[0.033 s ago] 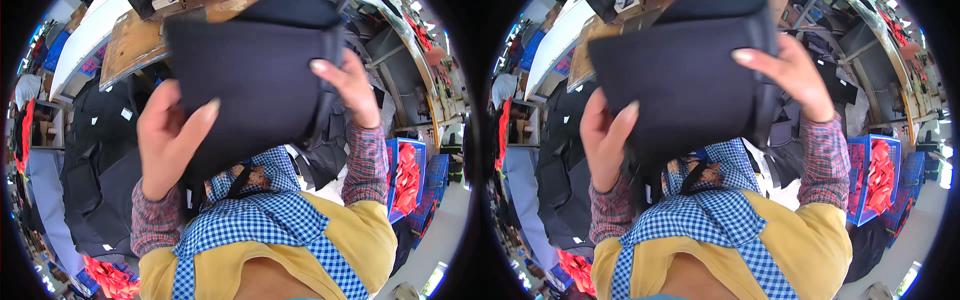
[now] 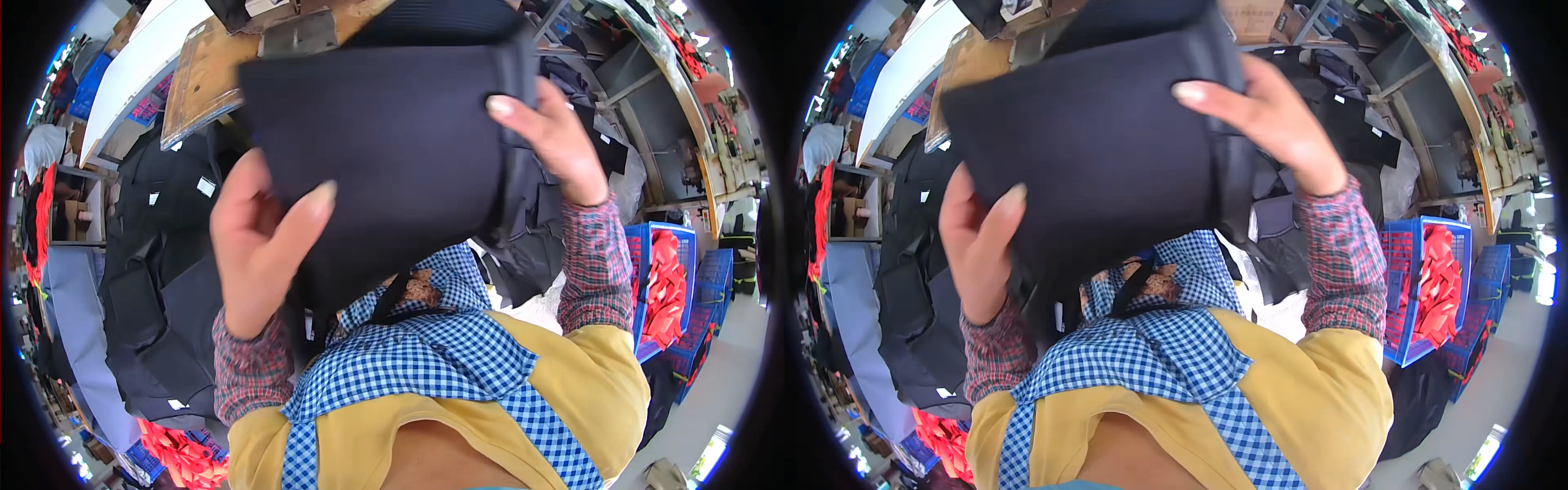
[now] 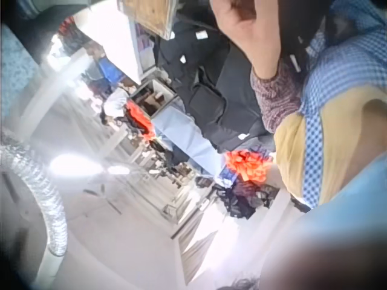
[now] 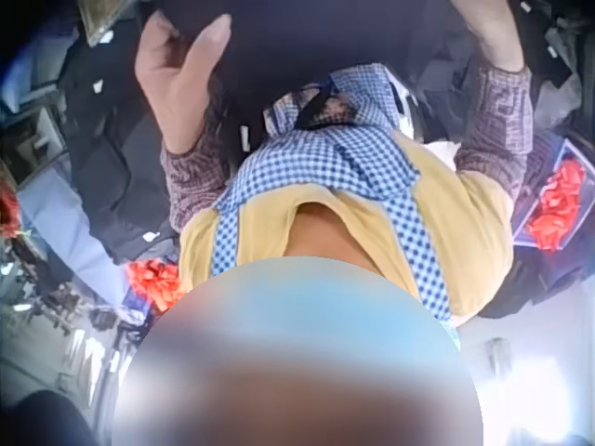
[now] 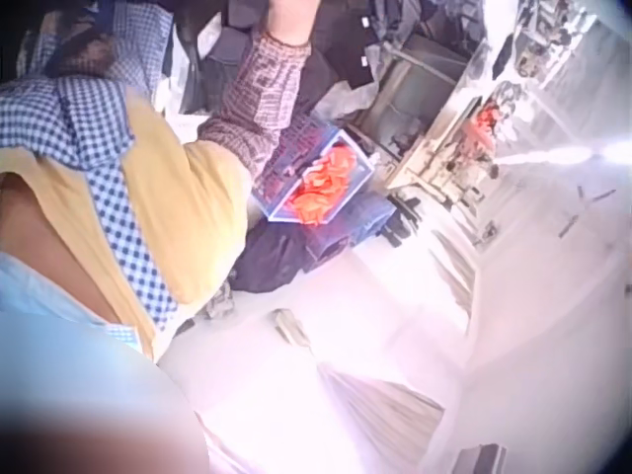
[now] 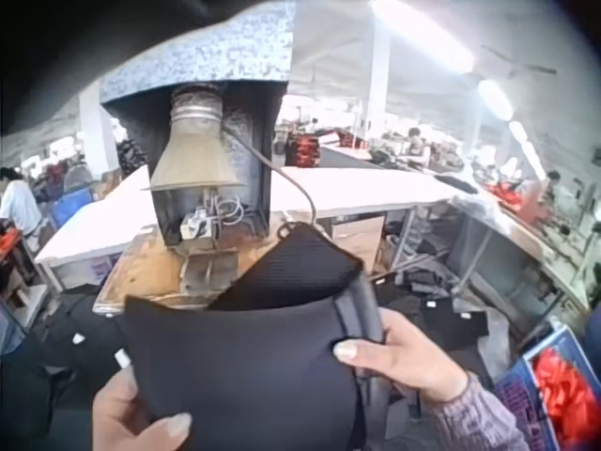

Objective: The person is using a sewing machine to assemble padded black fabric components, likely for a backpack or protective gear.

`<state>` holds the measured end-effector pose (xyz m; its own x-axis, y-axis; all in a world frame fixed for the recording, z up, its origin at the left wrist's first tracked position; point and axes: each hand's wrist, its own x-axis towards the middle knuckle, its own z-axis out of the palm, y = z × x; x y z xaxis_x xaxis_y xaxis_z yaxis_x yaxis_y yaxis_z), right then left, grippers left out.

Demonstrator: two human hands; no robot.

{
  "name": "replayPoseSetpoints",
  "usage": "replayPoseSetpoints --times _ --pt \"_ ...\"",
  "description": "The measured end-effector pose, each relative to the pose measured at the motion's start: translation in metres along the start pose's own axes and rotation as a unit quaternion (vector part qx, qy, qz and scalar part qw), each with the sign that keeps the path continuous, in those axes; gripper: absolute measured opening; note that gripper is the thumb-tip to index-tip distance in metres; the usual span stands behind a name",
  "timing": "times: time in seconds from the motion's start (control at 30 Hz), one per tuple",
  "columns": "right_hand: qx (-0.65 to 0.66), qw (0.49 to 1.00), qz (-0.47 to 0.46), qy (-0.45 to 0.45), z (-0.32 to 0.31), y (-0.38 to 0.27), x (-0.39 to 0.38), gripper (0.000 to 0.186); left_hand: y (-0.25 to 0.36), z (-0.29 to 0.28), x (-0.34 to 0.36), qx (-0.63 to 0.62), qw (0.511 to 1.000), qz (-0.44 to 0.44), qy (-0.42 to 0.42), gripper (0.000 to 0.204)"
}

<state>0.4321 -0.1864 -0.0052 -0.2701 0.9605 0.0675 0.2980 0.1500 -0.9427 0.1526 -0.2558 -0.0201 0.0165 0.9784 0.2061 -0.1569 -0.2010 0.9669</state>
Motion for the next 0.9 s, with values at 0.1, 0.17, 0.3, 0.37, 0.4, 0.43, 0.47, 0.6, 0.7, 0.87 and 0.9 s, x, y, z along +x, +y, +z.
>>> replayPoseSetpoints --times 0.1,0.17,0.3,0.37,0.4,0.43,0.47,0.6,0.7,0.87,0.9 --pt "0.013 0.993 -0.079 -0.083 0.021 0.039 0.013 0.068 0.012 -0.026 -0.032 -0.019 0.99 -0.05 0.13 0.044" --pt "-0.036 0.987 -0.071 -0.138 0.025 0.049 0.014 0.063 0.017 -0.043 -0.046 -0.008 0.978 -0.056 0.199 0.042" --pt "-0.145 0.937 -0.042 -0.316 0.033 0.054 0.009 0.061 0.003 -0.086 -0.079 0.102 0.942 -0.113 0.301 0.038" --pt "-0.202 0.903 -0.077 -0.372 0.039 0.067 -0.001 0.066 -0.007 -0.105 -0.083 0.087 0.929 -0.131 0.334 0.025" --pt "-0.217 0.887 -0.049 -0.405 0.043 0.07 -0.007 0.069 -0.02 -0.153 -0.098 0.217 0.922 -0.153 0.282 0.018" --pt "-0.211 0.885 -0.048 -0.413 0.049 0.076 -0.016 0.069 -0.025 -0.179 -0.11 0.34 0.897 -0.174 0.224 0.012" --pt "-0.236 0.879 -0.086 -0.404 0.054 0.085 -0.026 0.071 -0.017 -0.168 -0.106 0.454 0.826 -0.267 0.201 0.017" --pt "-0.284 0.874 -0.121 -0.375 0.071 0.114 -0.054 0.075 -0.035 -0.127 -0.095 0.722 0.691 -0.04 0.007 0.053" --pt "-0.277 0.889 -0.122 -0.343 0.076 0.129 -0.063 0.075 -0.048 -0.063 -0.06 0.604 0.763 0.025 -0.228 0.071" --pt "-0.254 0.908 -0.131 -0.305 0.088 0.133 -0.07 0.079 -0.124 -0.017 -0.06 0.679 0.616 0.124 -0.381 0.082" --pt "-0.258 0.911 -0.126 -0.298 0.088 0.133 -0.073 0.079 -0.135 -0.011 -0.054 0.677 0.62 0.148 -0.368 0.084"
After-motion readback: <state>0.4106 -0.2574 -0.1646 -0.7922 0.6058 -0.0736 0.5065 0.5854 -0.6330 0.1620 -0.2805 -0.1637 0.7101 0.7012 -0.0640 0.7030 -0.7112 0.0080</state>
